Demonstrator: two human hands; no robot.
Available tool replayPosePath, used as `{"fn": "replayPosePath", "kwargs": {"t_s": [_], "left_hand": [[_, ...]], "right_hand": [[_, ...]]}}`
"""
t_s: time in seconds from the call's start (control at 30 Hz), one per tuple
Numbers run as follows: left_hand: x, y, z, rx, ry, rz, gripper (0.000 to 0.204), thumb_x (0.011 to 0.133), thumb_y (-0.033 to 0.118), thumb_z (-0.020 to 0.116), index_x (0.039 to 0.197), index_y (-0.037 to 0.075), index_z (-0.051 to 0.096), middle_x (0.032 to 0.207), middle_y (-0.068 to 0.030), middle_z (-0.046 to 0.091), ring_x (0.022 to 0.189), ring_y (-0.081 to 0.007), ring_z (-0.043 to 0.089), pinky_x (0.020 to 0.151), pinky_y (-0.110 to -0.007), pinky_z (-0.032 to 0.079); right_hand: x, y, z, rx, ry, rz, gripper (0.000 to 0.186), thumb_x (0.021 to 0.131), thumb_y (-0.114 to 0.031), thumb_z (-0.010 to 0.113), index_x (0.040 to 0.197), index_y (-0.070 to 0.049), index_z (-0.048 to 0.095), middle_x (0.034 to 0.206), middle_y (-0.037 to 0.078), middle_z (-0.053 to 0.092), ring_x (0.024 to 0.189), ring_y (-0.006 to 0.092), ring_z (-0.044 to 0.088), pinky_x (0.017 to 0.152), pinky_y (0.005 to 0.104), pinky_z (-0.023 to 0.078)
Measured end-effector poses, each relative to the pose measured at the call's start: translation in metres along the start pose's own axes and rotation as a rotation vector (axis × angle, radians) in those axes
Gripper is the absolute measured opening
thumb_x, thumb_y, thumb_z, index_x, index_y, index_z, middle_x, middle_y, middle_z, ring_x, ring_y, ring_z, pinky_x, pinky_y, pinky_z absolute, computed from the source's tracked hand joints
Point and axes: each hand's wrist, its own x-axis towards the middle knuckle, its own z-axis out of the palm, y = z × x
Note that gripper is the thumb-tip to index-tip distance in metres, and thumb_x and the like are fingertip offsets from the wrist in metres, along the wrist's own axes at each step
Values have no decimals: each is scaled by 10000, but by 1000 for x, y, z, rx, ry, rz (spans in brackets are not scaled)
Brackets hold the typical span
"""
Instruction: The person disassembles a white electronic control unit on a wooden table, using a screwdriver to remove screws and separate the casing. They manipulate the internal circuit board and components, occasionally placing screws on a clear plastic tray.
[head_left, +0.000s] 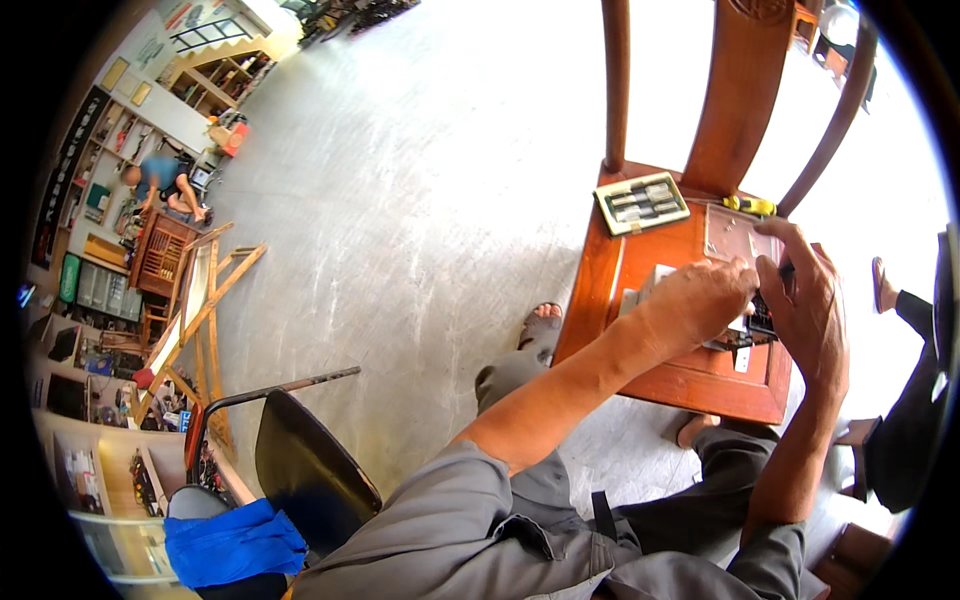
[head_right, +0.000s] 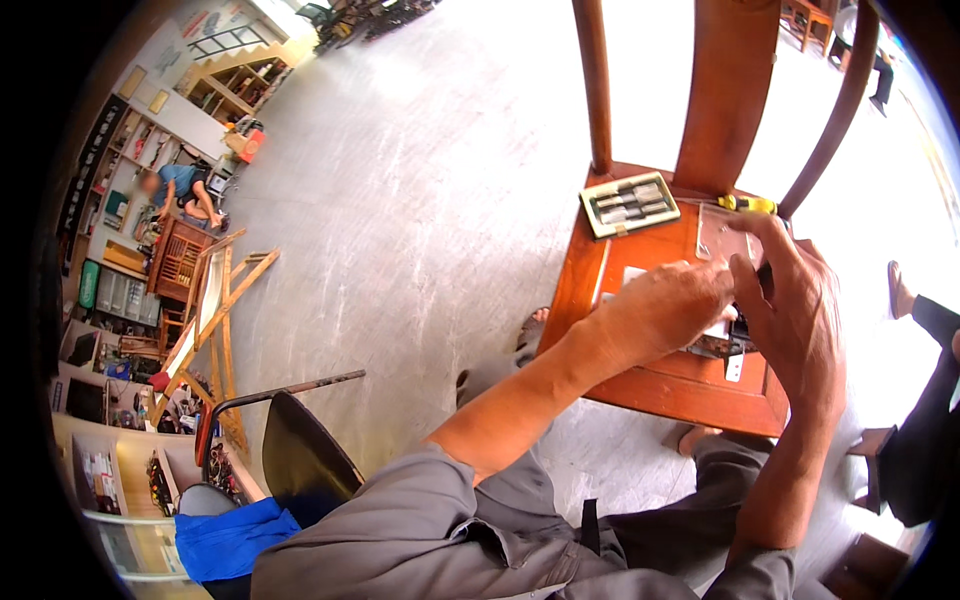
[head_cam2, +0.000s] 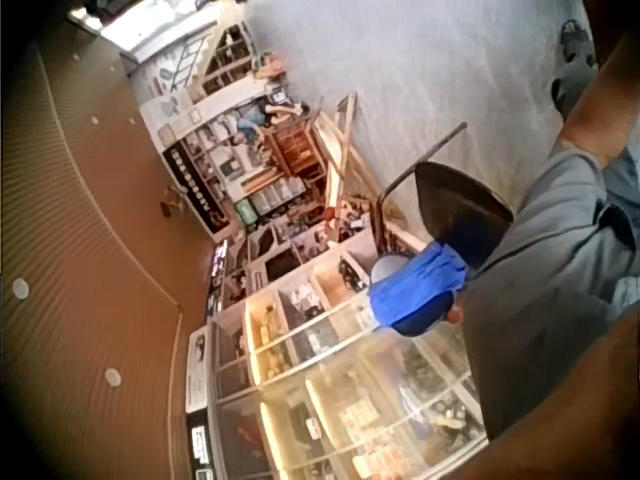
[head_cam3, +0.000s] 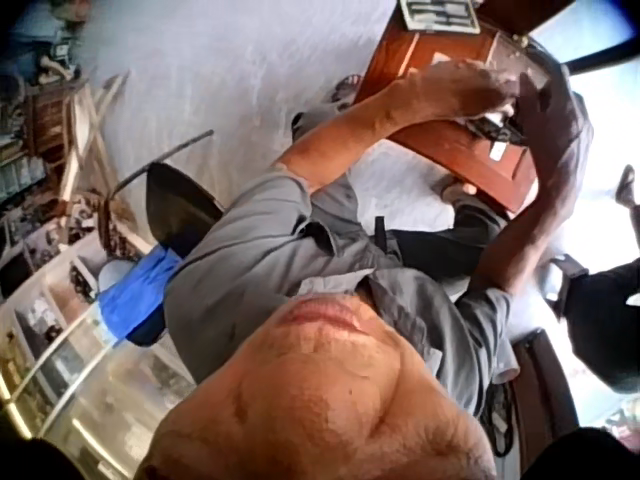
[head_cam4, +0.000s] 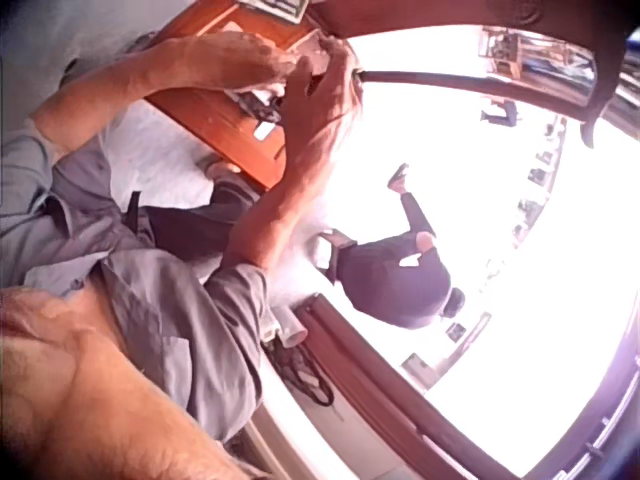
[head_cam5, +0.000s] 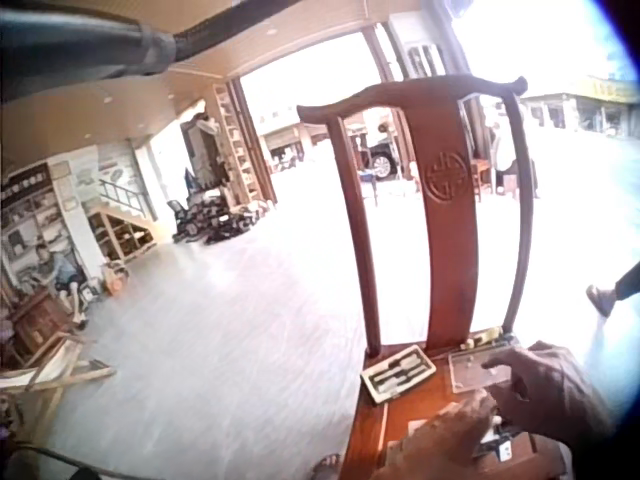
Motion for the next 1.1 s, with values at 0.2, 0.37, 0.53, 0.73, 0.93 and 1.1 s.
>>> {"fn": "replayPosePath", "kwargs": {"t_s": [0.2,0.37,0.53,0.73,0.93,1.1], "left_hand": [[3,2,-21,-73,-27,-37,157,957,159,671,990,5,672,994,-186,722,981,-349,723,838,-458,583],[0,4,-16,-50,-12,-26,142,970,96,620,1046,-21,648,1040,-207,714,973,-358,727,838,-451,592],[2,7,-15,-41,-13,-30,124,941,68,609,1022,-25,627,984,-200,696,942,-359,723,826,-451,594],[6,4,-19,-72,-47,-53,104,914,97,623,966,7,631,935,-188,665,920,-392,691,784,-488,578],[11,8,-30,64,-66,4,92,953,90,627,992,25,679,970,-151,714,949,-322,712,862,-426,572],[30,27,-47,439,-191,173,63,932,32,611,923,29,674,881,-129,723,897,-266,749,814,-381,611]], "right_hand": [[0,6,4,26,50,4,153,957,-93,647,1097,-52,690,808,153,715,736,277,658,720,435,520],[0,5,7,0,66,-31,177,947,-28,599,1097,-46,693,794,156,704,754,279,662,728,438,523],[-1,5,4,20,96,-69,188,935,-14,593,1091,-45,694,771,146,686,720,271,633,707,434,508],[-2,26,-4,91,251,-73,162,953,-83,629,1091,-33,697,743,131,654,627,225,610,622,367,493],[2,66,-3,159,404,-84,160,969,-122,634,1100,-72,710,648,45,606,568,113,522,556,293,433],[8,121,25,188,486,-50,213,1025,-220,628,1172,-108,733,890,74,743,765,155,714,716,291,590]]}}
